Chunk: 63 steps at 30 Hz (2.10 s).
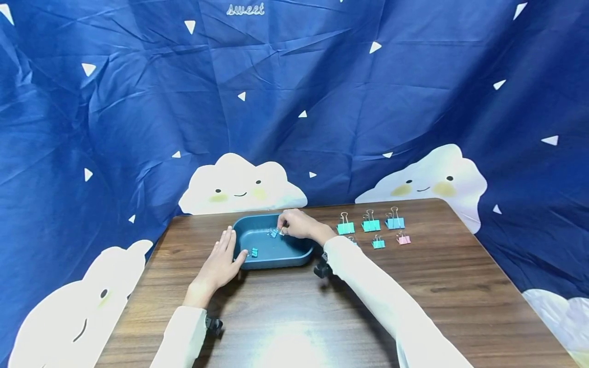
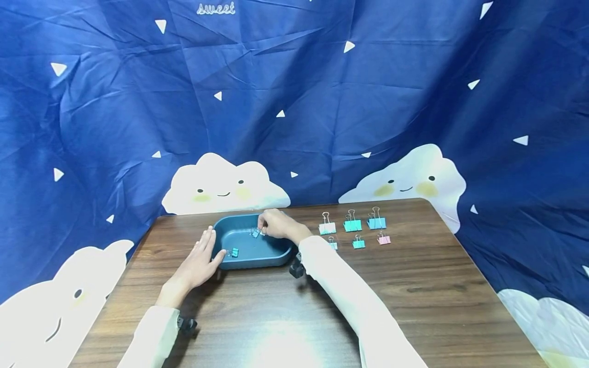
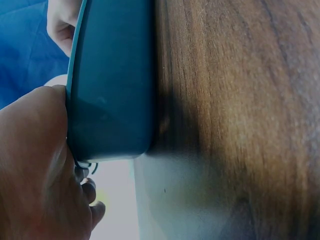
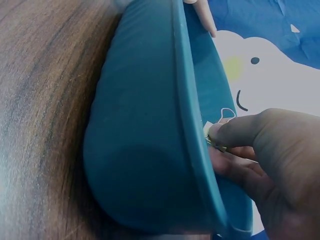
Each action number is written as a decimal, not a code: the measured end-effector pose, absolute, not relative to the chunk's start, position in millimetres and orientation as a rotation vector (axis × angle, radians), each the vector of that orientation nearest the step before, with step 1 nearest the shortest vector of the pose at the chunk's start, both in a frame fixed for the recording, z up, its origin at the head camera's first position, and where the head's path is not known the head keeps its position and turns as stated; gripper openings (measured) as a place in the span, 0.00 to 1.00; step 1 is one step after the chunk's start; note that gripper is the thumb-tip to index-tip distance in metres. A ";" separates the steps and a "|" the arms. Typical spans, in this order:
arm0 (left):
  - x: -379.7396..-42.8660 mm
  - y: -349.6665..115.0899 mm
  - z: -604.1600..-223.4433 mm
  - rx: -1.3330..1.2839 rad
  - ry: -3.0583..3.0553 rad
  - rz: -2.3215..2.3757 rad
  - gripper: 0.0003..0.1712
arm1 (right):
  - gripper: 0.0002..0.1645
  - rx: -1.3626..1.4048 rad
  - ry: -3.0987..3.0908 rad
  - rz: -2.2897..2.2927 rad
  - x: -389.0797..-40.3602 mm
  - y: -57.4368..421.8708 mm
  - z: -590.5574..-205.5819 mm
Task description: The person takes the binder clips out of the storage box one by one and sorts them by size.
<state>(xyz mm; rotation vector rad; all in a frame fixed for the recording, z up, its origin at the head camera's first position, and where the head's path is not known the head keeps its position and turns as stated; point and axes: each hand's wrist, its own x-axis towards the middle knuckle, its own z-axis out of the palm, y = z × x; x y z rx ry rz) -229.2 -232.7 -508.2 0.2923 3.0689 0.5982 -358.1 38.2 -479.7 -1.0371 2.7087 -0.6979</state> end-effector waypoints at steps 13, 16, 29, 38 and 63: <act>-229.8 -232.3 -508.6 0.299 3.065 0.600 0.48 | 0.04 -1.114 2.764 -0.784 -356.9 53.0 -475.8; -229.7 -232.4 -508.6 0.302 3.069 0.603 0.48 | 0.02 -1.127 2.774 -0.771 -355.3 55.9 -473.5; -229.8 -233.4 -511.2 0.301 3.070 0.619 0.48 | 0.03 -1.174 2.807 -0.796 -351.6 66.1 -468.4; -230.6 -234.3 -513.5 0.307 3.082 0.613 0.47 | 0.03 -1.176 2.819 -0.831 -346.5 78.5 -462.6; -231.6 -237.5 -514.9 0.309 3.063 0.617 0.49 | 0.03 -1.148 2.861 -0.952 -323.5 125.8 -443.7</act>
